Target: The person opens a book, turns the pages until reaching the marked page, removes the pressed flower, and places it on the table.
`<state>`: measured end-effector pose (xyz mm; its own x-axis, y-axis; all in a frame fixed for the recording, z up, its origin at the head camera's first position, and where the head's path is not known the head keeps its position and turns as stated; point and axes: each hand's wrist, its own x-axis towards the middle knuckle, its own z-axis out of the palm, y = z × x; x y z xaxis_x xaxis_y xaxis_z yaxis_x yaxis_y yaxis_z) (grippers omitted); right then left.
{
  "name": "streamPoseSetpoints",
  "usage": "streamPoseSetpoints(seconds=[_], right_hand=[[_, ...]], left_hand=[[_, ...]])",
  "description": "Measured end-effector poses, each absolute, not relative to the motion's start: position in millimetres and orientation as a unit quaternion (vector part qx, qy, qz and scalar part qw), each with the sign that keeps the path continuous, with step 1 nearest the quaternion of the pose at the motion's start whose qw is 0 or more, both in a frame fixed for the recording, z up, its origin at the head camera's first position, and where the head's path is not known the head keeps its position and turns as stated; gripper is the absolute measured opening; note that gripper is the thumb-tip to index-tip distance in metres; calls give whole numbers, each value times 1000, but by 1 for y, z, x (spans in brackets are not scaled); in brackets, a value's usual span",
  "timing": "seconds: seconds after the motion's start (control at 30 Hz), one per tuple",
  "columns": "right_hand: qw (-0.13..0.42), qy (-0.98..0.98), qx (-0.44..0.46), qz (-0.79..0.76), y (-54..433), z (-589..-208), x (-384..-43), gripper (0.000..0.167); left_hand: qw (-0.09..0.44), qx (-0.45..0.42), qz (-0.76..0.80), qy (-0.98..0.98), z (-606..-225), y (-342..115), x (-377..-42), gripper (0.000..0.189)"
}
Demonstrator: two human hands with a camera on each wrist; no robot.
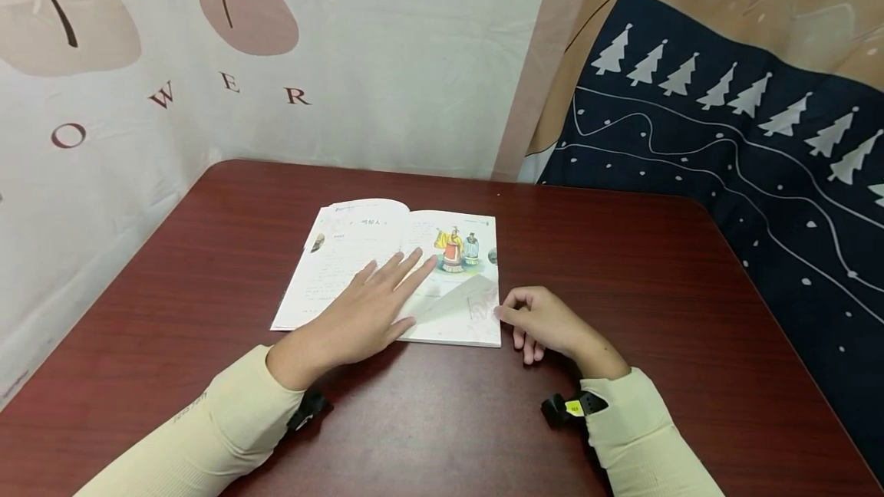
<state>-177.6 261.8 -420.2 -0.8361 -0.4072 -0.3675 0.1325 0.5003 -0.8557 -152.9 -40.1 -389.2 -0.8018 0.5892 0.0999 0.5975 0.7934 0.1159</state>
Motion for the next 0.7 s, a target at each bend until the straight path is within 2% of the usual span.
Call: streamPoseSetpoints(seconds=[0.17, 0.37, 0.53, 0.7], right_hand=[[272, 822, -86, -493, 262, -421, -178, 27], [270, 825, -83, -489, 262, -420, -177, 27], [269, 827, -82, -487, 262, -419, -177, 27], [269, 828, -85, -484, 262, -419, -176, 27]], left_hand=[[87, -342, -73, -933, -388, -39, -155, 102], [128, -365, -64, -920, -387, -39, -155, 90], [122, -393, -57, -910, -386, -39, -156, 78], [91, -416, -45, -904, -384, -40, -156, 64]])
